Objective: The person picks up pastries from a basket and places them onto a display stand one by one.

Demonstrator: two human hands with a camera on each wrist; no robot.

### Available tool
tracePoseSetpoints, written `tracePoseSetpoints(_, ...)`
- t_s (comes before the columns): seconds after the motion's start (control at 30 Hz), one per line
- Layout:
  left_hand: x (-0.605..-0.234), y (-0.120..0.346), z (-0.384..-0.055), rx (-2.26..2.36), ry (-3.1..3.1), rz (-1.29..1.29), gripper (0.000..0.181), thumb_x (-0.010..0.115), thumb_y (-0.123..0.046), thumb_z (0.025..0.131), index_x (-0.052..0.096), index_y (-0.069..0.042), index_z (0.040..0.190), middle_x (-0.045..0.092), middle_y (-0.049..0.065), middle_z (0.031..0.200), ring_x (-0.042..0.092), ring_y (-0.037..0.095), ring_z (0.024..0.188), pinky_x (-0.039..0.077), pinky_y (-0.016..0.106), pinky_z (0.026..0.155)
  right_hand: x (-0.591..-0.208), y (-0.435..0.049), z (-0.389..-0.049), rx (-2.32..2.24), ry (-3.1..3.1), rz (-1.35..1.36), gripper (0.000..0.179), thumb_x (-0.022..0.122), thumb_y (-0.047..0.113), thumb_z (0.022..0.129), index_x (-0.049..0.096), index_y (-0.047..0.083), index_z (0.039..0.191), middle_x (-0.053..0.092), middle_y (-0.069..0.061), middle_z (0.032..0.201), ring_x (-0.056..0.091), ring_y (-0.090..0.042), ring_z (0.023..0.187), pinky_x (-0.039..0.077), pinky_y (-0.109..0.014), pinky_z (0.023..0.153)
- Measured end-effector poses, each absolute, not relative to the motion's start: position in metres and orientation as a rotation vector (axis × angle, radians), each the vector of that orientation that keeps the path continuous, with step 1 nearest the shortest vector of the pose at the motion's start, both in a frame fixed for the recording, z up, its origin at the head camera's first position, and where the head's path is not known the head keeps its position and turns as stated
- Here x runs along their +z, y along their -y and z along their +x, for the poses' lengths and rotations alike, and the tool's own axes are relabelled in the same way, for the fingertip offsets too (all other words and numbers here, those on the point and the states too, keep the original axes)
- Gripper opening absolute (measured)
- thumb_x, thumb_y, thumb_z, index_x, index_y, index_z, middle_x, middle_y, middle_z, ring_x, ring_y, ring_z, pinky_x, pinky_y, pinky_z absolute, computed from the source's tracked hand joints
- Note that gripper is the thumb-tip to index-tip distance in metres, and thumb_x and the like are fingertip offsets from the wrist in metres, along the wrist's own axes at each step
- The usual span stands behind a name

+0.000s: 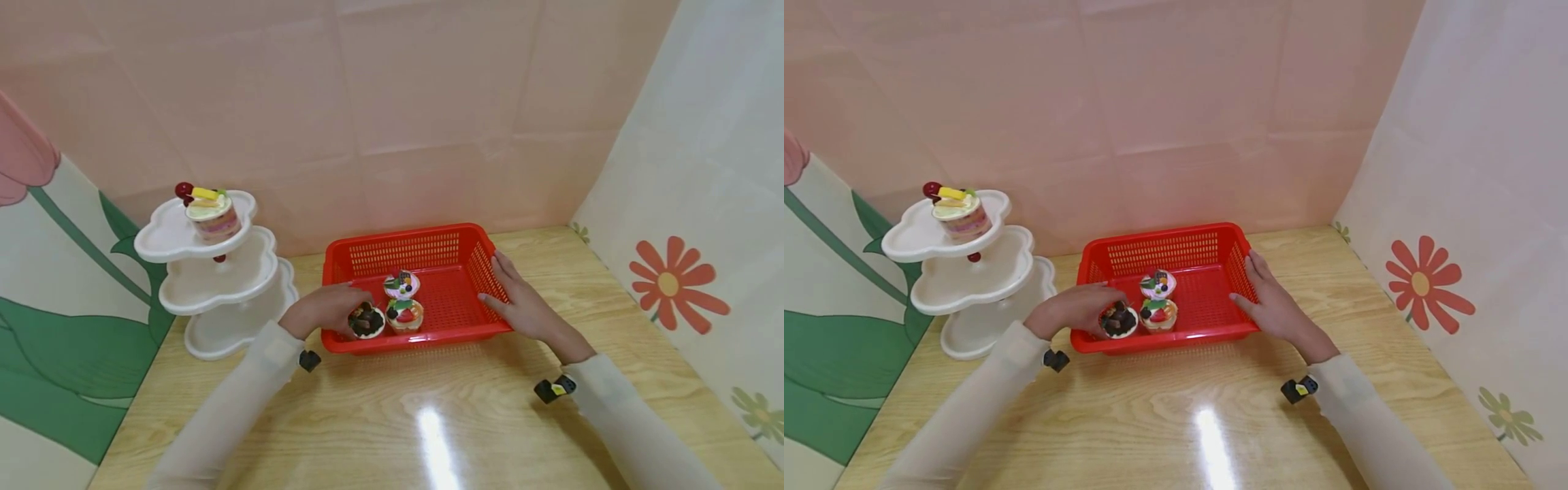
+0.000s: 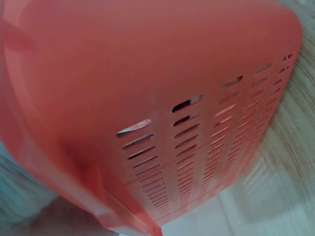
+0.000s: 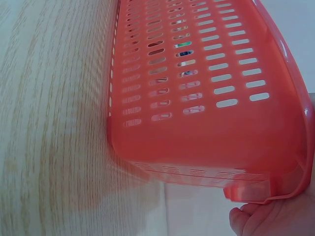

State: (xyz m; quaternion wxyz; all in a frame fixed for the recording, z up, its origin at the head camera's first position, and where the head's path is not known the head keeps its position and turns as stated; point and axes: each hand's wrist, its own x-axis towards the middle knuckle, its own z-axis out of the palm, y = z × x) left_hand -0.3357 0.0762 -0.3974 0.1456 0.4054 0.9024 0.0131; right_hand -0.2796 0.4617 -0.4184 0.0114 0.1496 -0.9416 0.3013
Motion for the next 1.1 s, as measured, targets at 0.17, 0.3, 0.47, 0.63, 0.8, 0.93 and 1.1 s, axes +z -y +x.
tracePoseSetpoints(0.17, -0.397, -0.075, -0.334, 0.075, -2.610, 1.190, 0.059, 0.090, -0.036, 0.077, 0.062, -0.010, 0.123, 0.069, 0.001, 0.115, 0.062, 0.022, 0.114, 0.039, 0.039, 0.114, -0.419, -0.462, -0.279, 0.941, 2.937, 0.459, 0.084, 0.059, 0.037, 0.102, 0.010, -0.002, 0.159, -0.001, -0.018, 0.169, 0.012, -0.045, 0.152, 0.027, -0.069, 0.111)
tracePoseSetpoints(0.3, -0.398, -0.073, -0.333, 0.116, -2.615, 1.195, 0.059, 0.089, -0.037, 0.078, 0.063, -0.010, 0.123, 0.069, 0.002, 0.116, 0.062, 0.022, 0.114, 0.043, 0.039, 0.110, -0.419, -0.462, -0.279, 0.943, 2.939, 0.458, 0.084, 0.059, 0.036, 0.102, 0.010, -0.002, 0.159, 0.000, -0.019, 0.169, 0.011, -0.045, 0.152, 0.027, -0.069, 0.111)
tracePoseSetpoints(0.47, -0.401, -0.070, -0.334, 0.197, -2.617, 1.222, 0.059, 0.088, -0.037, 0.078, 0.064, -0.010, 0.124, 0.068, 0.001, 0.118, 0.060, 0.019, 0.110, 0.049, 0.036, 0.101, -0.417, -0.461, -0.278, 0.945, 2.937, 0.459, 0.084, 0.059, 0.036, 0.102, 0.010, -0.003, 0.159, 0.000, -0.019, 0.169, 0.012, -0.046, 0.152, 0.028, -0.069, 0.111)
tracePoseSetpoints(0.63, -0.402, -0.068, -0.333, 0.281, -2.633, 1.240, 0.062, 0.087, -0.036, 0.079, 0.062, -0.009, 0.129, 0.066, 0.004, 0.126, 0.058, 0.023, 0.120, 0.043, 0.040, 0.110, -0.417, -0.461, -0.279, 0.945, 2.934, 0.459, 0.084, 0.059, 0.035, 0.102, 0.010, -0.003, 0.159, 0.001, -0.019, 0.169, 0.012, -0.045, 0.152, 0.027, -0.069, 0.111)
tracePoseSetpoints(0.8, -0.407, -0.065, -0.335, 0.402, -2.671, 1.192, 0.071, 0.088, -0.041, 0.078, 0.059, -0.012, 0.136, 0.063, 0.001, 0.132, 0.054, 0.021, 0.127, 0.042, 0.040, 0.112, -0.417, -0.460, -0.278, 0.948, 2.931, 0.464, 0.084, 0.059, 0.035, 0.102, 0.010, -0.003, 0.159, 0.000, -0.020, 0.169, 0.011, -0.045, 0.152, 0.026, -0.069, 0.111)
tracePoseSetpoints(0.93, -0.409, -0.064, -0.336, 0.491, -2.685, 1.114, 0.075, 0.089, -0.041, 0.077, 0.057, -0.015, 0.139, 0.062, -0.001, 0.133, 0.054, 0.019, 0.125, 0.046, 0.040, 0.108, -0.416, -0.460, -0.278, 0.954, 2.925, 0.468, 0.084, 0.059, 0.035, 0.103, 0.010, -0.003, 0.159, 0.000, -0.019, 0.169, 0.010, -0.045, 0.152, 0.026, -0.070, 0.111)
tracePoseSetpoints(1.1, -0.409, -0.064, -0.336, 0.548, -2.686, 1.068, 0.078, 0.088, -0.042, 0.077, 0.055, -0.013, 0.142, 0.061, 0.003, 0.137, 0.050, 0.027, 0.135, 0.040, 0.046, 0.113, -0.415, -0.460, -0.277, 0.961, 2.922, 0.470, 0.083, 0.059, 0.035, 0.103, 0.011, -0.003, 0.159, 0.000, -0.020, 0.169, 0.011, -0.046, 0.152, 0.026, -0.070, 0.111)
